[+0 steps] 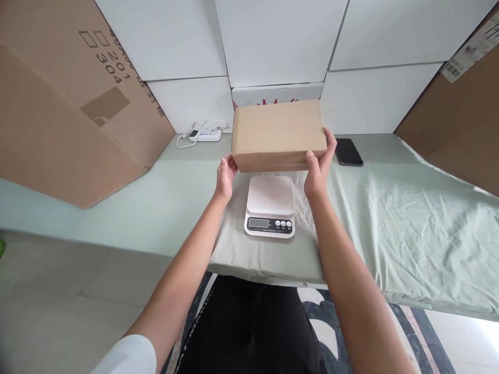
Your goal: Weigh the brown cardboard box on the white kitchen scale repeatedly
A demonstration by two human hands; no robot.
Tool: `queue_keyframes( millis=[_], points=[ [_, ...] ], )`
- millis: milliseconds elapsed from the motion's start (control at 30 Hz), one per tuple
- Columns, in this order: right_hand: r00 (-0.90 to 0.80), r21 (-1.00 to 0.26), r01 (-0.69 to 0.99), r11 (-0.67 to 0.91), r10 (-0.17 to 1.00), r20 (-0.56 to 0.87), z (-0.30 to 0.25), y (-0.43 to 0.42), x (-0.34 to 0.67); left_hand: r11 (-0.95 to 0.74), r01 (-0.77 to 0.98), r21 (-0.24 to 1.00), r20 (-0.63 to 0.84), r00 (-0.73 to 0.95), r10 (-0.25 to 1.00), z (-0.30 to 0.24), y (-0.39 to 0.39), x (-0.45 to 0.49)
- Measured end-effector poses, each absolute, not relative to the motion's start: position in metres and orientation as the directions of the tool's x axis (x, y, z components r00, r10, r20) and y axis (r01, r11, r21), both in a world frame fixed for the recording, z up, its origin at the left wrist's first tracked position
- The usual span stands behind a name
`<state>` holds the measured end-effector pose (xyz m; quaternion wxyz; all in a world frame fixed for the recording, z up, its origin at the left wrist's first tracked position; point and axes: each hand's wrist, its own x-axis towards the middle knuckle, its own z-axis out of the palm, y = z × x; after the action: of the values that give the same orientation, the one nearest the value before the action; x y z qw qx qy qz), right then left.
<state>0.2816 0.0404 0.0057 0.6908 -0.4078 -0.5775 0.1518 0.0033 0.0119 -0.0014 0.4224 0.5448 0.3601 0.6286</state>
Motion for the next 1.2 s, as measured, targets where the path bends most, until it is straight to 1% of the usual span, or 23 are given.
queue_keyframes(
  millis=[100, 200, 333, 433, 567, 700, 867, 1000, 1067, 1133, 1200],
  points=[
    [0.313, -0.754, 0.243, 0.611, 0.686, 0.657, -0.019, 0.048, 0.279, -0.352, -0.133, 0.926, 0.347, -0.058, 0.936, -0.019, 0.020, 0.007],
    [0.295, -0.777, 0.249, 0.578, 0.719, 0.629, -0.038, 0.055, 0.287, -0.323, -0.133, 0.937, 0.321, -0.042, 0.946, -0.029, 0.023, 0.009],
    [0.280, -0.770, 0.218, 0.600, 0.717, 0.638, -0.055, 0.073, 0.295, -0.297, -0.102, 0.949, 0.296, -0.024, 0.955, -0.031, 0.027, 0.009],
    [0.250, -0.760, 0.180, 0.624, 0.719, 0.649, -0.068, 0.088, 0.297, -0.242, -0.052, 0.969, 0.241, -0.015, 0.970, -0.029, 0.028, 0.009],
    [0.206, -0.781, 0.178, 0.598, 0.753, 0.624, -0.082, 0.100, 0.300, -0.192, -0.008, 0.981, 0.192, -0.025, 0.981, -0.030, 0.031, 0.008],
    [0.209, -0.811, 0.203, 0.549, 0.785, 0.583, -0.084, 0.102, 0.303, -0.155, 0.009, 0.988, 0.155, -0.031, 0.987, -0.034, 0.034, 0.007],
    [0.215, -0.828, 0.206, 0.521, 0.802, 0.558, -0.079, 0.097, 0.300, -0.203, -0.029, 0.979, 0.202, -0.023, 0.979, -0.038, 0.035, 0.009],
    [0.231, -0.842, 0.209, 0.497, 0.812, 0.536, -0.072, 0.091, 0.298, -0.150, -0.037, 0.988, 0.149, -0.040, 0.988, -0.040, 0.038, 0.006],
    [0.255, -0.862, 0.182, 0.473, 0.824, 0.506, -0.068, 0.086, 0.298, -0.110, -0.028, 0.994, 0.106, -0.105, 0.989, -0.039, 0.039, 0.001],
    [0.282, -0.894, 0.115, 0.434, 0.848, 0.448, -0.064, 0.080, 0.298, -0.085, -0.031, 0.996, 0.079, -0.174, 0.982, -0.036, 0.040, -0.003],
    [0.312, -0.921, 0.037, 0.387, 0.871, 0.379, -0.060, 0.074, 0.299, -0.076, -0.045, 0.996, 0.065, -0.197, 0.978, -0.033, 0.039, -0.006]
  ],
)
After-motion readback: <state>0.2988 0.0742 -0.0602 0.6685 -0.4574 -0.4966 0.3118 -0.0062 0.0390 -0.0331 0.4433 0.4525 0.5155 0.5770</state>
